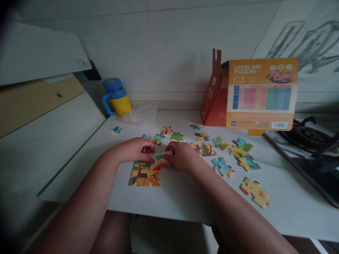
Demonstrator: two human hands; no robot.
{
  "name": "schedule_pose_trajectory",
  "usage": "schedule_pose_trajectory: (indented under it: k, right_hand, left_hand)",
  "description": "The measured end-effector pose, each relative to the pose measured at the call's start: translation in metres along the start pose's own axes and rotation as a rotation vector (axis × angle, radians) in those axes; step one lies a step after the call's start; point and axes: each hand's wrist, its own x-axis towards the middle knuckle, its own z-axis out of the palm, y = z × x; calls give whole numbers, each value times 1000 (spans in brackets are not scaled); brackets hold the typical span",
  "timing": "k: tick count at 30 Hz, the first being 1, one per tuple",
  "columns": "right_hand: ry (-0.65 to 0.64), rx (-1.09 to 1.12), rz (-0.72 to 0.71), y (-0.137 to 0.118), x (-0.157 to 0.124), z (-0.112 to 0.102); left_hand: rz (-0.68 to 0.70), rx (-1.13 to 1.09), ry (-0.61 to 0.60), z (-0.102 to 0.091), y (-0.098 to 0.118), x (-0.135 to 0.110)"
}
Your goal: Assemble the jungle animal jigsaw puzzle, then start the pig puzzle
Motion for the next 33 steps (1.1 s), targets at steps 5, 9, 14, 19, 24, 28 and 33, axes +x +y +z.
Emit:
schedule_pose_trajectory:
  k: [5, 9, 14, 19, 24, 28, 33]
  right_hand:
    - [20, -47, 25, -5, -1, 0]
    - [47, -119, -11, -8, -2, 2]
    - [61, -153, -41, -8, -1, 11]
    - [66, -180, -61, -5, -1, 18]
    - [45, -208, -58, -7, -2, 17]
    - [27, -196, -64, -8, -3, 16]
    - [28, -189, -65, -7, -4, 14]
  left_hand:
    - [-7, 13, -1, -1, 4, -2]
    - [5, 34, -9, -1, 2, -1]
    - [16, 35, 3, 0, 0, 0]
    - [14, 30, -1, 0, 1, -1]
    - [2, 32, -5, -1, 0, -2]
    - [5, 18, -12, -1, 0, -2]
    - [32, 27, 3, -2, 1, -3]
